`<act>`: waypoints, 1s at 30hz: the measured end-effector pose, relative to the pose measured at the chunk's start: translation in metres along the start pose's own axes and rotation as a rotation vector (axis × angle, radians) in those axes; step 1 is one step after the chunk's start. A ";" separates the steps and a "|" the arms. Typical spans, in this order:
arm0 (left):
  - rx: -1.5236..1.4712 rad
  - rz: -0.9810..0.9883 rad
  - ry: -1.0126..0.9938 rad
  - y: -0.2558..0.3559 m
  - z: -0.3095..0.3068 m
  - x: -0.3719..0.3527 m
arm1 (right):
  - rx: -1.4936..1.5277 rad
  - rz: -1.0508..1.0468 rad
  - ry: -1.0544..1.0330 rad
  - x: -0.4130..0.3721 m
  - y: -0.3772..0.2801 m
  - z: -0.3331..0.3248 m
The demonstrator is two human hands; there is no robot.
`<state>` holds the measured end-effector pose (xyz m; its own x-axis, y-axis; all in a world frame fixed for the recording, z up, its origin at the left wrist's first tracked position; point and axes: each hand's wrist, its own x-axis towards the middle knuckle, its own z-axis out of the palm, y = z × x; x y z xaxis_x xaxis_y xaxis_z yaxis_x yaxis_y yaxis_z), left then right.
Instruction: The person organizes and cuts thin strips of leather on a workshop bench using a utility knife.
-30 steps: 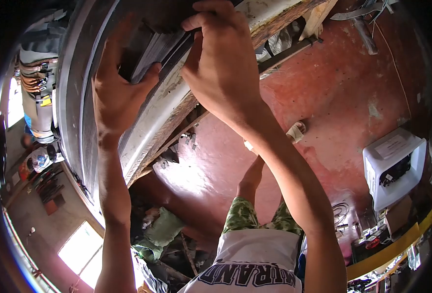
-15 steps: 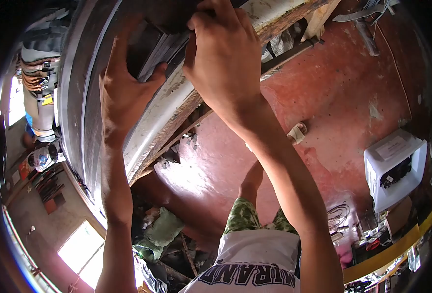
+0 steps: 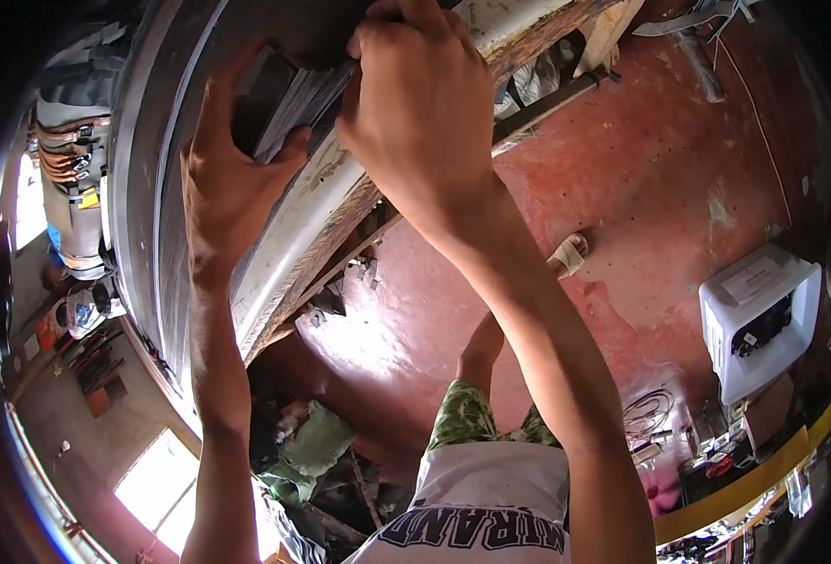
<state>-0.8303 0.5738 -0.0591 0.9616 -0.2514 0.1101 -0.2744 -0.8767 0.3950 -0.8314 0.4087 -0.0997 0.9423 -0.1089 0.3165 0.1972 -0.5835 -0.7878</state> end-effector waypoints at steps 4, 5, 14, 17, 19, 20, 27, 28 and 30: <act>0.001 -0.074 -0.010 0.003 -0.005 -0.002 | 0.039 0.056 -0.032 0.006 0.002 0.001; -0.001 -0.073 -0.010 0.001 -0.005 -0.003 | 0.030 0.086 -0.061 0.008 0.004 0.001; -0.027 0.005 0.063 -0.007 0.002 -0.003 | -0.027 0.003 -0.096 0.013 0.006 -0.005; -0.020 0.024 0.062 -0.009 0.003 -0.003 | -0.018 0.057 -0.125 0.013 0.003 -0.006; 0.012 0.031 0.062 -0.009 0.003 -0.003 | 0.001 0.071 -0.132 0.013 0.003 -0.006; 0.012 0.030 0.060 -0.009 0.003 -0.004 | -0.014 0.077 -0.141 0.014 0.003 -0.005; -0.006 0.111 0.089 -0.021 0.002 -0.013 | -0.073 0.087 -0.106 0.012 -0.017 -0.012; -0.030 0.077 0.085 -0.020 0.002 -0.013 | -0.089 0.098 -0.099 0.012 -0.020 -0.012; -0.037 0.043 0.041 -0.020 0.000 -0.013 | 0.056 0.146 -0.146 0.012 -0.006 -0.012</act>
<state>-0.8374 0.5942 -0.0681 0.9484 -0.2713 0.1644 -0.3162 -0.8495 0.4223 -0.8240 0.4012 -0.0850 0.9904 -0.0686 0.1199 0.0664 -0.5242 -0.8490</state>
